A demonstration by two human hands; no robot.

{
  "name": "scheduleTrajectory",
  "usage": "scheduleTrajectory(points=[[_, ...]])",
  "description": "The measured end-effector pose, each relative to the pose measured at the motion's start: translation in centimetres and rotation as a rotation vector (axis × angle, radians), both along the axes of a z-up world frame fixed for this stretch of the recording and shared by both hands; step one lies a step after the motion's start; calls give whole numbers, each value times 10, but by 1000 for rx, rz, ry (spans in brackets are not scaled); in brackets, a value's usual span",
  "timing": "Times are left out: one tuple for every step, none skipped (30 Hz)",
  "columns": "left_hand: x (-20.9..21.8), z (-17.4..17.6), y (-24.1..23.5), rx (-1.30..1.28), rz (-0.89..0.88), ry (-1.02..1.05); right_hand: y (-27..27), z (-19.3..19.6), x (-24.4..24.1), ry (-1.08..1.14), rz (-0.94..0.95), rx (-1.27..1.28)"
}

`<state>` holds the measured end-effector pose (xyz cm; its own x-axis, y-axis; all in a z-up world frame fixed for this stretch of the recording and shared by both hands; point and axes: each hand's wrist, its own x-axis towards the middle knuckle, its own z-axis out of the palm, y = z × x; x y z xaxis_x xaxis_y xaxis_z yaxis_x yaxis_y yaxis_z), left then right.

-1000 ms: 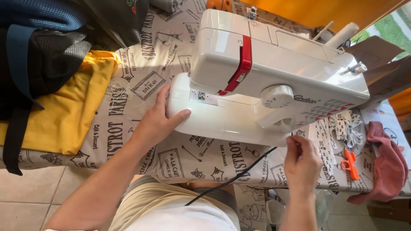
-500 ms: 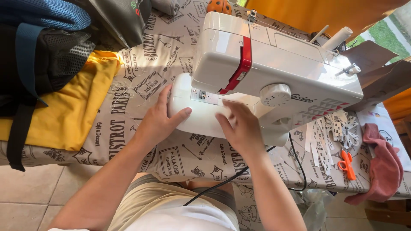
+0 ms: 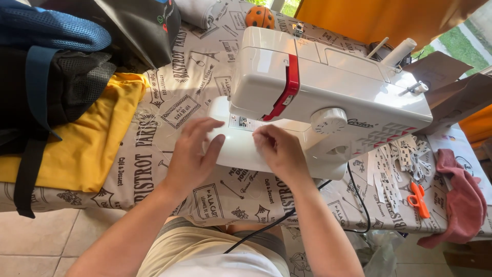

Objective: Cutting small white labels from a strip and sewing them using a sewing machine.

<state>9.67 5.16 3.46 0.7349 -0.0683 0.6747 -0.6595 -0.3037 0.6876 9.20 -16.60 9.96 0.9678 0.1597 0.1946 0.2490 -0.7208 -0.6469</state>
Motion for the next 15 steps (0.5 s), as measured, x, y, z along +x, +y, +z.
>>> scheduleTrajectory(points=[[1, 3, -3, -2, -2, 4, 2, 0, -6, 4, -2, -2], [1, 6, -7, 1, -89, 37, 4, 0, -12, 62, 30, 38], [2, 9, -10, 4, -176, 68, 6, 0, -17, 120, 63, 80], [0, 13, -15, 3, -177, 70, 8, -1, -20, 122, 61, 79], [-4, 18, -20, 15, -178, 251, 10, -2, -24, 76, 92, 65], [-7, 23, -25, 28, -178, 432, 13, -4, -28, 30, 122, 52], [-7, 26, -26, 27, -175, 434, 13, -6, -30, 32, 126, 52], [-7, 29, -27, 11, -173, 496, 13, -8, -32, -4, 181, 77], [-7, 33, -28, -4, -172, 559, 13, -10, -34, -39, 234, 104], [-6, 32, -26, -4, -170, 562, 13, -5, -38, -36, 236, 105], [-6, 30, -25, 4, -169, 589, 14, -1, -41, 19, 253, 103], [-5, 28, -23, 11, -167, 616, 15, 3, -44, 75, 270, 102], [-7, 30, -22, 10, -164, 631, 13, 3, -42, 90, 272, 105], [-9, 32, -20, 48, -159, 583, 12, 2, -40, -12, 240, 16], [-12, 32, -18, 86, -153, 541, 11, 0, -40, -109, 208, -71]])
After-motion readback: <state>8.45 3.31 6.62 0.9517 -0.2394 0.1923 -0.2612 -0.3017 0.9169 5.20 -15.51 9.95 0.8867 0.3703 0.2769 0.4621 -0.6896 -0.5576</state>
